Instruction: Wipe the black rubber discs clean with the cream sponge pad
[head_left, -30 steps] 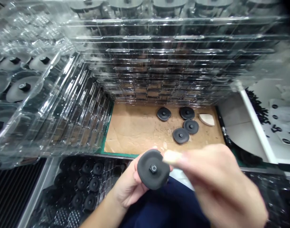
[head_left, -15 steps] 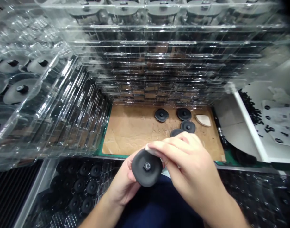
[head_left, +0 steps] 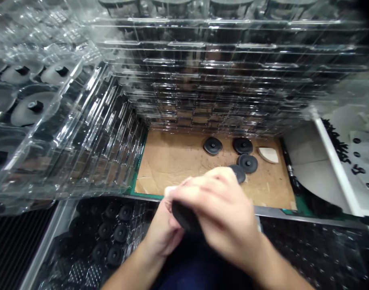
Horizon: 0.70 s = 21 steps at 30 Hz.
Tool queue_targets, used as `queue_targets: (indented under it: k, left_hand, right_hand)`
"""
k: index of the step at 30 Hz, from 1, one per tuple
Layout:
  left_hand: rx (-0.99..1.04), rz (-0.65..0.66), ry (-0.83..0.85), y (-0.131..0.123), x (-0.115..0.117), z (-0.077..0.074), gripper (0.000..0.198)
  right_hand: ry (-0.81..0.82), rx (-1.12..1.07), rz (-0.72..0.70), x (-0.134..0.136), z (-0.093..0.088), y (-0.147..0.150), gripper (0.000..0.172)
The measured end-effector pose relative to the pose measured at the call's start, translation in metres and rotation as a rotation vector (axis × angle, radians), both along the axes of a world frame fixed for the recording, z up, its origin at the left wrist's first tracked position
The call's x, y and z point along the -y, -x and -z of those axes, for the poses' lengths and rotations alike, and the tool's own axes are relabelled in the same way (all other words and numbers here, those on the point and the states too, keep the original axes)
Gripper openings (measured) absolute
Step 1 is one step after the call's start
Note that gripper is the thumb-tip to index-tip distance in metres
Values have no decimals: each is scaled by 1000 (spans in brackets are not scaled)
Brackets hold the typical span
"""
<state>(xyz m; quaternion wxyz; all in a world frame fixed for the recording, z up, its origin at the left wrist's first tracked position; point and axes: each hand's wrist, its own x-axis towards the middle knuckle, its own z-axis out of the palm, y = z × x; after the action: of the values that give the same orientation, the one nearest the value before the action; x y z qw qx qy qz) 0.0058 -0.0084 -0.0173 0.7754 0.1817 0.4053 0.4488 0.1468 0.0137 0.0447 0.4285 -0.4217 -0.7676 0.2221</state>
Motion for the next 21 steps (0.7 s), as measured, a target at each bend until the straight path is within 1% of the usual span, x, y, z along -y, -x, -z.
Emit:
queue_targets:
  k: [2, 3, 5, 6, 8, 10, 11, 14, 17, 19, 21]
  left_hand:
    - [58, -76, -5, 5, 0, 4, 71]
    - [100, -107, -10, 9, 0, 6, 68]
    - [180, -133, -18, 15, 0, 9, 62]
    - [206, -133, -21, 17, 0, 9, 61]
    - [235, -141, -26, 19, 0, 9, 58]
    - [252, -142, -24, 19, 0, 6, 55]
    - [259, -138, -21, 18, 0, 4, 55]
    - [278, -116, 8, 16, -1, -1, 54]
    - [259, -117, 38, 14, -2, -4, 51]
    - [240, -126, 40, 13, -2, -3, 51]
    - [240, -119, 33, 12, -2, -3, 53]
  right_hand:
    - [212, -20, 79, -4, 14, -10, 18]
    - [313, -19, 129, -5, 24, -16, 17]
    - [467, -2, 217, -3, 53, -26, 17]
    - [517, 14, 246, -1, 69, -28, 20]
    - [557, 51, 261, 7, 101, -30, 25]
    - [556, 91, 271, 17, 124, -29, 28]
    - [554, 112, 280, 22, 131, -28, 29]
    - [552, 177, 286, 38, 140, -28, 30]
    - [531, 215, 296, 49, 145, -29, 40]
    - [500, 211, 327, 48, 147, -30, 37]
    - [461, 186, 353, 39, 142, -31, 35]
